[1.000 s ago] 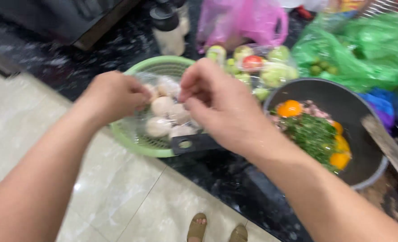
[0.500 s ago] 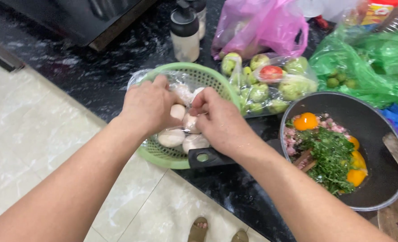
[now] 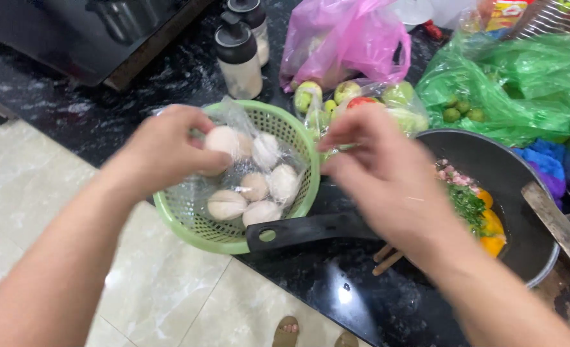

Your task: Cracking several eggs into a bowl containing minced meat and fresh herbs.

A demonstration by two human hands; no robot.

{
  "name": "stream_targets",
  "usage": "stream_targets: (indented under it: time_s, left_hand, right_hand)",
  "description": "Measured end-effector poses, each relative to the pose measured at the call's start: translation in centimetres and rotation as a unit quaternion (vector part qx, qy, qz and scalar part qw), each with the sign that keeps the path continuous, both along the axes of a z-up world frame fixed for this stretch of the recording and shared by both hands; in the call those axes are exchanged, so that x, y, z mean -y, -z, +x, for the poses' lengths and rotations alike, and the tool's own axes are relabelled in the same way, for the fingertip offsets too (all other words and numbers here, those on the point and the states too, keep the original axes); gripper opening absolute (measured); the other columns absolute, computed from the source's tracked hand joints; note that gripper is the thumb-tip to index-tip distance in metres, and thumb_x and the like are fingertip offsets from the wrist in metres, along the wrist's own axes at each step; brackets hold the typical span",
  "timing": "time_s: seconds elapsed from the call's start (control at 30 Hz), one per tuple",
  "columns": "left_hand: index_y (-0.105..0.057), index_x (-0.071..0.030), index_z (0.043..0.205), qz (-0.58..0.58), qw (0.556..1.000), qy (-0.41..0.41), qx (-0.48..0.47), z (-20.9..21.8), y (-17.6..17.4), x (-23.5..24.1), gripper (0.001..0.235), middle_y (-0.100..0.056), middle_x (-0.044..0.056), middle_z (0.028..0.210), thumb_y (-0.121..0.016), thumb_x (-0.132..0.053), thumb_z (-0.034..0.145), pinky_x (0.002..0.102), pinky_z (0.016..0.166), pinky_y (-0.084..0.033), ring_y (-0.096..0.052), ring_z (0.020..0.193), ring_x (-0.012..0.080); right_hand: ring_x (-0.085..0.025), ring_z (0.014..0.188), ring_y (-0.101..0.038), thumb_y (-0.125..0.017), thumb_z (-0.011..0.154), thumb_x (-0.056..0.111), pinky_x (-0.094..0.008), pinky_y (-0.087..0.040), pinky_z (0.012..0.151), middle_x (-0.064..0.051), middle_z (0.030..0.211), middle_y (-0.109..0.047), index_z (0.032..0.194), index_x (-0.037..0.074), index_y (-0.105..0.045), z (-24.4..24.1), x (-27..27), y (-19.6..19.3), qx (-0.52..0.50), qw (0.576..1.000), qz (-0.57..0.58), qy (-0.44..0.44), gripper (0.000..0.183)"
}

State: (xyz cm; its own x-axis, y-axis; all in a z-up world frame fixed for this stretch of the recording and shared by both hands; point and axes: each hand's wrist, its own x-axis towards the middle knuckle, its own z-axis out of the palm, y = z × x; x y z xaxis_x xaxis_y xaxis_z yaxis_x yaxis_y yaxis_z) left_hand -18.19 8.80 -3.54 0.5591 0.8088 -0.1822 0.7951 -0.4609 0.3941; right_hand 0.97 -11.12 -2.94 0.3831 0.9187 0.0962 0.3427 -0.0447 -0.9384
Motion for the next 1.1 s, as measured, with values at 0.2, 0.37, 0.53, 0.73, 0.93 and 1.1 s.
stream_targets:
  time_s: [0.2,0.37,0.53,0.73,0.93,1.1]
  left_hand:
    - [-0.067,-0.004,0.128,-0.279,0.893,0.037,0.353,0.6,-3.2,0.9,0.053,-0.078,0.013,0.112,-0.077,-0.024,0.08,0.03,0.081,-0.059,-0.075,0.096,0.0174]
    - [-0.064,-0.004,0.132,-0.405,0.787,0.119,0.45,7.2,-3.6,5.9,0.05,-0.077,0.012,0.111,-0.073,-0.022,0.086,0.025,0.073,-0.058,-0.076,0.091,0.0157]
    - [-0.058,0.004,0.13,-0.574,0.623,0.167,0.504,13.9,-0.2,10.5,0.05,-0.073,0.017,0.108,-0.066,-0.03,0.094,0.029,0.073,-0.058,-0.076,0.092,0.0203]
    - [-0.057,0.006,0.138,-0.6,0.62,0.182,0.472,17.3,3.5,13.6,0.051,-0.072,0.016,0.114,-0.068,-0.027,0.101,0.028,0.08,-0.054,-0.069,0.096,0.0148]
    - [-0.058,-0.001,0.14,-0.6,0.655,0.135,0.439,18.1,3.9,15.6,0.051,-0.072,0.012,0.117,-0.065,-0.027,0.096,0.026,0.075,-0.054,-0.073,0.093,0.0143]
    - [-0.058,-0.004,0.139,-0.616,0.638,0.115,0.449,18.2,4.7,16.0,0.047,-0.072,0.011,0.116,-0.063,-0.026,0.096,0.025,0.075,-0.054,-0.074,0.093,0.0152]
  right_hand:
    - [-0.02,0.106,-0.068,-0.065,0.092,0.009,-0.035,-0.056,0.094,-0.012,0.116,-0.067,0.132,0.003,-0.049,10.6,11.8,4.3,0.222,0.961,-0.034,0.163,0.044]
    - [-0.021,0.097,-0.062,-0.072,0.093,0.011,-0.039,-0.054,0.096,-0.012,0.11,-0.062,0.147,0.0,-0.044,18.9,21.8,13.3,0.258,0.948,-0.012,0.186,0.061]
    - [-0.028,0.102,-0.066,-0.082,0.066,0.01,-0.043,-0.053,0.094,-0.016,0.112,-0.068,0.138,0.001,-0.06,15.9,22.8,11.0,0.4,0.879,-0.134,0.221,0.075]
    - [-0.028,0.101,-0.069,-0.086,0.072,0.017,-0.04,-0.056,0.086,-0.014,0.111,-0.071,0.137,0.01,-0.066,14.1,22.6,8.0,0.453,0.8,-0.297,0.258,0.069]
    - [-0.029,0.101,-0.069,-0.086,0.071,0.018,-0.041,-0.057,0.09,-0.016,0.112,-0.07,0.14,0.012,-0.066,15.7,25.2,11.1,0.457,0.794,-0.286,0.279,0.072]
    - [-0.034,0.1,-0.067,-0.085,0.063,0.01,-0.041,-0.056,0.088,-0.02,0.111,-0.067,0.138,0.005,-0.063,17.3,28.8,15.5,0.453,0.808,-0.227,0.301,0.079]
